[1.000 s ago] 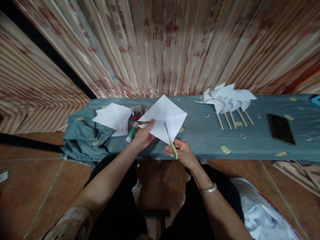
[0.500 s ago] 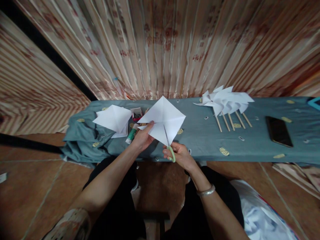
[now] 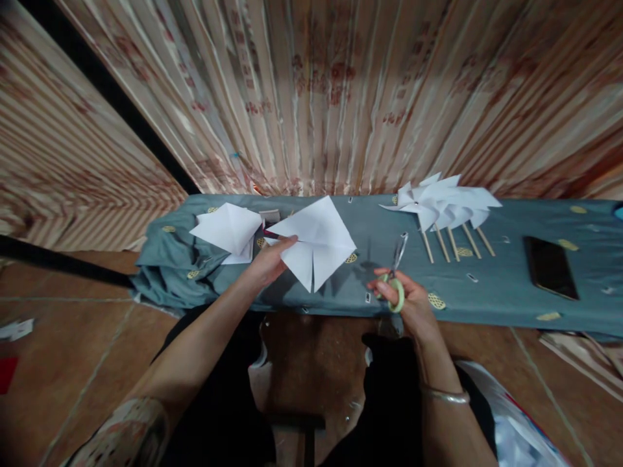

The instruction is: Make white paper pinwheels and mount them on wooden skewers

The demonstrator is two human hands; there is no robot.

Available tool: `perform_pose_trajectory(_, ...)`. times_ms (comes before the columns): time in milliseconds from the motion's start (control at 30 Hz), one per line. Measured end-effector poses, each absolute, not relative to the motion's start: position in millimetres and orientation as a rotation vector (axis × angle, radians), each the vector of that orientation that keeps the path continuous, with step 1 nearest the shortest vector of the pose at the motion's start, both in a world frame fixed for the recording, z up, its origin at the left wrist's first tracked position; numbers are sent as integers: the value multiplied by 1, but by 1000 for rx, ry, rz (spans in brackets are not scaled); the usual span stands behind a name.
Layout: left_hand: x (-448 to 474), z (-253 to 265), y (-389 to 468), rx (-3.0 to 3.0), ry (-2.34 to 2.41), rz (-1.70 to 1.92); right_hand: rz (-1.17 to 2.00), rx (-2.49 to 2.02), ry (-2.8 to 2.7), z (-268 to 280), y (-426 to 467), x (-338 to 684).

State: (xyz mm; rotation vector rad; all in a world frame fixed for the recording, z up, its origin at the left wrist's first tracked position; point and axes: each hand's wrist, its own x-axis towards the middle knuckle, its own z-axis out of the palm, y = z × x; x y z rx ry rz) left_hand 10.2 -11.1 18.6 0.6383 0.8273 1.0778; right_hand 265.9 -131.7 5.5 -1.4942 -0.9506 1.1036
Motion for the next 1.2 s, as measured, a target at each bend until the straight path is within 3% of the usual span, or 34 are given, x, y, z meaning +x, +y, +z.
perform_pose_trajectory(133, 25, 11, -24, 756, 865, 927, 875, -1484, -978, 9, -124, 264)
perform_pose_trajectory(367, 38, 8, -44, 834, 898, 782, 1016, -1496, -1116, 13, -119, 246)
perform_pose_trajectory(533, 35, 21, -49, 653, 776, 771, 980, -1427, -911, 9, -115, 239)
perform_pose_trajectory(767, 60, 18, -65, 737, 685, 825, 717, -1369, -806, 10, -100, 228)
perform_pose_trajectory(1200, 70, 8, -56, 697, 940, 1182, 891, -1333, -793, 0, -80, 201)
